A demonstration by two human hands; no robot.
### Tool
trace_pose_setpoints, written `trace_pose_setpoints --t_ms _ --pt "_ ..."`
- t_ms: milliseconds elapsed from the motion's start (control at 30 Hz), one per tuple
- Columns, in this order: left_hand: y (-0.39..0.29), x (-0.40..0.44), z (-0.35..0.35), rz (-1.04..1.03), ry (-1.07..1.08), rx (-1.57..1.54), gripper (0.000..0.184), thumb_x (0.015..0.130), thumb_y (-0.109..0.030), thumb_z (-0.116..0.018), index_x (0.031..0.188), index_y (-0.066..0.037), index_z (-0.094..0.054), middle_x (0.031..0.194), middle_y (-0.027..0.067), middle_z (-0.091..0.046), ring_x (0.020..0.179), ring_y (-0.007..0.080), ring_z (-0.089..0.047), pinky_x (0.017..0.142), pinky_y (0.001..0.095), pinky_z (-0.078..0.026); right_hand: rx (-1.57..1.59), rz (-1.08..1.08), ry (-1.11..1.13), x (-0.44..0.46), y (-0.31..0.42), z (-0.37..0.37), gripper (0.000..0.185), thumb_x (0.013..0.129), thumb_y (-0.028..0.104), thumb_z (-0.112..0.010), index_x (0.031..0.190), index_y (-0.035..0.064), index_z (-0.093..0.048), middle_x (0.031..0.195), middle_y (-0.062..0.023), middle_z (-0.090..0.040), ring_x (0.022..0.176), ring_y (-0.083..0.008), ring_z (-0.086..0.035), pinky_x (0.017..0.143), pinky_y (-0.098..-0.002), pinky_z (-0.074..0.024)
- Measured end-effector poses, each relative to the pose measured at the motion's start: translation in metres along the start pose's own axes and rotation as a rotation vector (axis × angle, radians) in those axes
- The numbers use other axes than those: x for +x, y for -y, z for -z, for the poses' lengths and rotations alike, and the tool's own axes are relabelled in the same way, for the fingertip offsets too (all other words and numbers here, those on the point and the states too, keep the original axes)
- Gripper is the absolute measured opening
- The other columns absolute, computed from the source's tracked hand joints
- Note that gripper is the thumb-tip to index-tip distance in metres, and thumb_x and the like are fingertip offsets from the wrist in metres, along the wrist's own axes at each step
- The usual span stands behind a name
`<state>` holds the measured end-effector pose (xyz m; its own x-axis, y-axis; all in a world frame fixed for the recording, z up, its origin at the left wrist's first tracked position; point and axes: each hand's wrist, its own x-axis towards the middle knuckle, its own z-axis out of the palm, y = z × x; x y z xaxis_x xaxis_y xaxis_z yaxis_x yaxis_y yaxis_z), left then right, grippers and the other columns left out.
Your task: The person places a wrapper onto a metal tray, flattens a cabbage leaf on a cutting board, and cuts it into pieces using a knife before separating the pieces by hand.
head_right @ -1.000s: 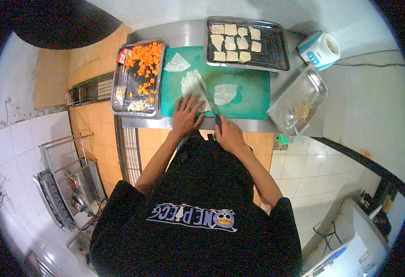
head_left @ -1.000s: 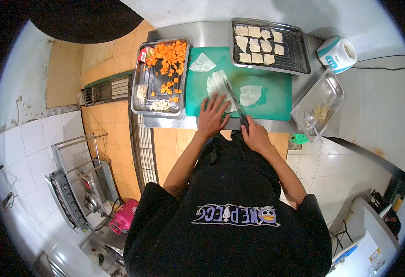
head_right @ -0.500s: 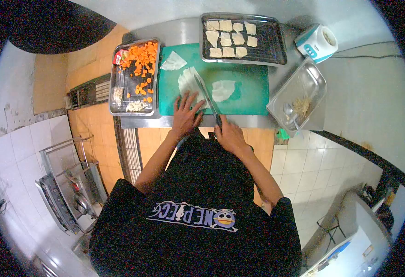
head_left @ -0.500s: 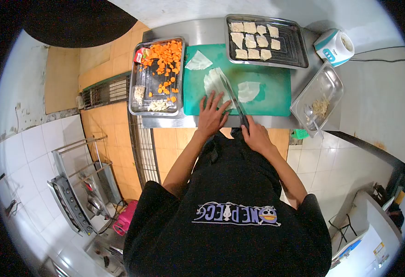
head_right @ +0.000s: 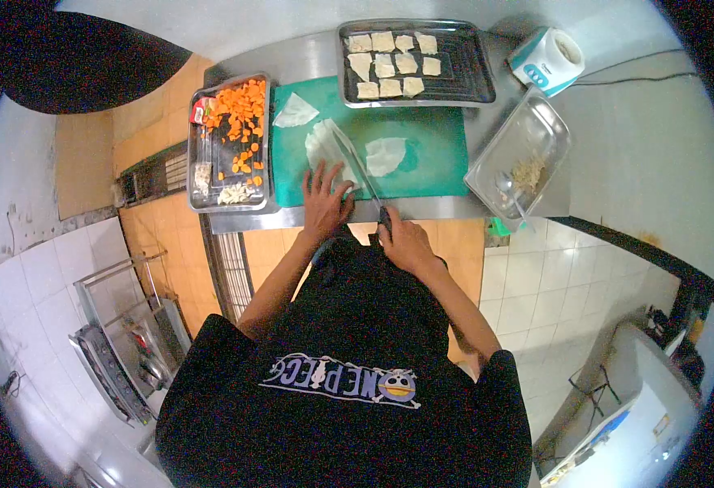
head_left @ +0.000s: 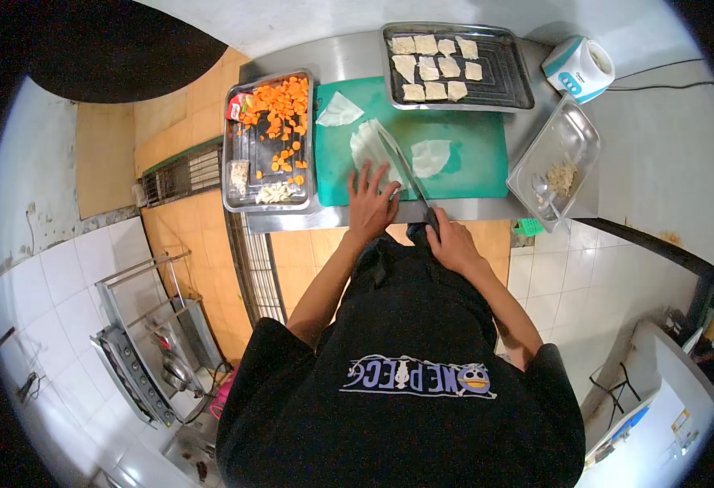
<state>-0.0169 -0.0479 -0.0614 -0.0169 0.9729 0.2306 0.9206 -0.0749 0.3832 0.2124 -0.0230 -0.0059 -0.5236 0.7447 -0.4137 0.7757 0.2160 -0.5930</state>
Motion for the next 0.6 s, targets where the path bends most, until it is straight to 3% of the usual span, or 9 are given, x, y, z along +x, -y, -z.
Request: trace_pose_setpoints --t_ms 200,367,600 --pt "-0.003 0.001 0.000 0.006 -0.044 -0.006 0.016 0.087 -0.021 -0.072 0.102 -0.018 -0.070 0.147 0.0078 -0.052 0.144 0.0417 -0.038 0.116 0.0641 -0.025 -0.013 -0.004 0.073 -0.004 -0.005 0.002 0.052 0.102 0.034 -0.054 0.142 0.0041 -0.042 0.091 -0.0329 -0.069 0.086 -0.0508 -0.068 0.079 -0.0624 -0.0516" --pt "-0.004 0.003 0.000 -0.014 -0.085 0.025 0.010 0.088 -0.020 -0.071 0.096 -0.016 -0.069 0.146 0.0075 -0.053 0.142 0.0418 -0.041 0.114 0.0641 -0.028 0.025 0.015 -0.001 0.000 -0.009 -0.001 0.054 0.102 0.034 -0.054 0.145 0.0041 -0.040 0.094 -0.0334 -0.068 0.089 -0.0523 -0.066 0.082 -0.0625 -0.0513" --pt "-0.001 0.009 -0.001 0.064 -0.164 -0.054 0.014 0.090 -0.017 -0.068 0.103 -0.011 -0.065 0.141 0.0070 -0.058 0.137 0.0406 -0.047 0.111 0.0618 -0.032 0.030 0.120 -0.092 0.036 0.012 0.015 0.049 0.101 0.031 -0.054 0.141 0.0058 -0.041 0.099 -0.0318 -0.068 0.090 -0.0532 -0.066 0.085 -0.0618 -0.0510"
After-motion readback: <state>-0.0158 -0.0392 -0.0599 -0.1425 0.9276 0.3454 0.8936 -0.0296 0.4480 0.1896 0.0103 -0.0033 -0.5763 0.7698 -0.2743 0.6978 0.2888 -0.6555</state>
